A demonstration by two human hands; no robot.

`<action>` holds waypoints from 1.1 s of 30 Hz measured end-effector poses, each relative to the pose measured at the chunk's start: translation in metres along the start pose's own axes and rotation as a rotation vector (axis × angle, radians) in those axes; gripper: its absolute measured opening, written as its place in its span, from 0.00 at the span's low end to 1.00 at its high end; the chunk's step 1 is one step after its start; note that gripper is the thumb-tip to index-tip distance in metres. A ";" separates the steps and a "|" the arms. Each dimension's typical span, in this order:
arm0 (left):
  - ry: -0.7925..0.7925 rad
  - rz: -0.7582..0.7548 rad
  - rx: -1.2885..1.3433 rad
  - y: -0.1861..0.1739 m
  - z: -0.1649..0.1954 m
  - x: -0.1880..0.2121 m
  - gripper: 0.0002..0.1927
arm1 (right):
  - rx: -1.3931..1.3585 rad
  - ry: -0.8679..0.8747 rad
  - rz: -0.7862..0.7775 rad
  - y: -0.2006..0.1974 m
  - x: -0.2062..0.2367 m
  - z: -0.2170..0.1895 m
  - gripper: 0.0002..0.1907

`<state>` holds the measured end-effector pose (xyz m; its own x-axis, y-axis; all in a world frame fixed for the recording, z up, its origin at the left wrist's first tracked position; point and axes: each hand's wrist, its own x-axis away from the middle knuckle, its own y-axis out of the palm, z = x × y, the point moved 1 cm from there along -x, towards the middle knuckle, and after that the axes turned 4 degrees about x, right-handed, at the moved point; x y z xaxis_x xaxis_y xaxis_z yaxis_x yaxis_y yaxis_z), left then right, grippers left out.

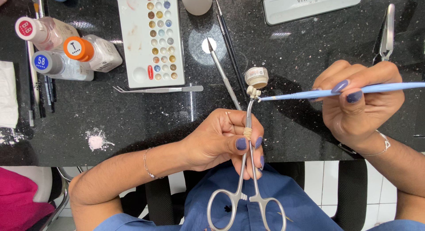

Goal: The person holds a three-unit dental prosthesis in a locking hemostat and uses a blue-handled ceramic applicator to apply and shape porcelain paste on the crowns, repeatedly dipping the instrument into a small jar of liquid. They reposition the prosthesis on the bench to work different surfaces, then wipe the restoration and instrument with a tissue.

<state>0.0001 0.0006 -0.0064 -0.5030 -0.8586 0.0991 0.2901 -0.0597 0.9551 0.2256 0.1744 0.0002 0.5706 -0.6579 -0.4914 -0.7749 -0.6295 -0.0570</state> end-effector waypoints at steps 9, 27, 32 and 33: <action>-0.005 0.004 0.008 0.000 0.000 0.000 0.18 | 0.019 -0.003 -0.007 0.001 0.001 -0.001 0.14; -0.004 0.004 -0.012 0.000 0.000 0.000 0.18 | 0.023 -0.019 -0.027 -0.002 -0.002 0.001 0.13; 0.001 0.000 -0.009 0.000 0.001 0.000 0.18 | 0.017 -0.028 -0.037 -0.004 -0.004 0.002 0.13; 0.001 -0.001 -0.011 0.000 0.001 -0.001 0.18 | 0.018 -0.035 -0.042 -0.004 -0.005 0.002 0.13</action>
<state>-0.0004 0.0016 -0.0066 -0.5027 -0.8589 0.0975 0.2987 -0.0668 0.9520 0.2258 0.1809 0.0010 0.5930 -0.6162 -0.5183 -0.7556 -0.6483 -0.0937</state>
